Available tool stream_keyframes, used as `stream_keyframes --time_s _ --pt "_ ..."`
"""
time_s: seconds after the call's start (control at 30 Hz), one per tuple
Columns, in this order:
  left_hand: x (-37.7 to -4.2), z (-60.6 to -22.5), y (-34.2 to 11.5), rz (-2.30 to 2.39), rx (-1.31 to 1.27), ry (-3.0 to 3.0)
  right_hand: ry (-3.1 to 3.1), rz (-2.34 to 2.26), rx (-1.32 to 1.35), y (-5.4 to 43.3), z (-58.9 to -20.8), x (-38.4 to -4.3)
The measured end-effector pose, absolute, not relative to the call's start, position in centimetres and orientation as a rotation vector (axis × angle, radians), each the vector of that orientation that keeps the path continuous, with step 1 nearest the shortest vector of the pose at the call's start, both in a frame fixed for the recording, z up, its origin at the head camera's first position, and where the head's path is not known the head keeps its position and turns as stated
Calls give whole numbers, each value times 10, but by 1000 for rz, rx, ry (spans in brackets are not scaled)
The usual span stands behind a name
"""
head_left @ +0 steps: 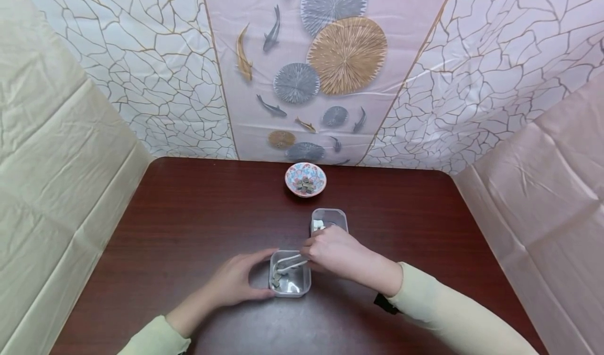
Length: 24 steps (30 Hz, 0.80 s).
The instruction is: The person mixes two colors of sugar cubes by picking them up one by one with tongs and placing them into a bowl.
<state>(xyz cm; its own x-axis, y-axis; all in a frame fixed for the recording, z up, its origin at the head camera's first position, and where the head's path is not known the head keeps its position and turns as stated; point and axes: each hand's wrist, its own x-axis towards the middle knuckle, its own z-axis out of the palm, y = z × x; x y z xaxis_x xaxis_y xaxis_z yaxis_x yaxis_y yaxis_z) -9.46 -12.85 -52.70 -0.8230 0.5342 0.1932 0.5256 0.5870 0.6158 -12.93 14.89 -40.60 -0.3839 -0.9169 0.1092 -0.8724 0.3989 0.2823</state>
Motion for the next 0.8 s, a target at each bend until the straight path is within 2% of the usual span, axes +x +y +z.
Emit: stream_keyframes --time_s 0.47,0.8 --pt "-95 -527 -129 1086 941 2797 -2418 119 1608 186 -373 -136" --pt "-95 -529 -130 1088 945 2810 -2384 297 1532 205 -353 -145"
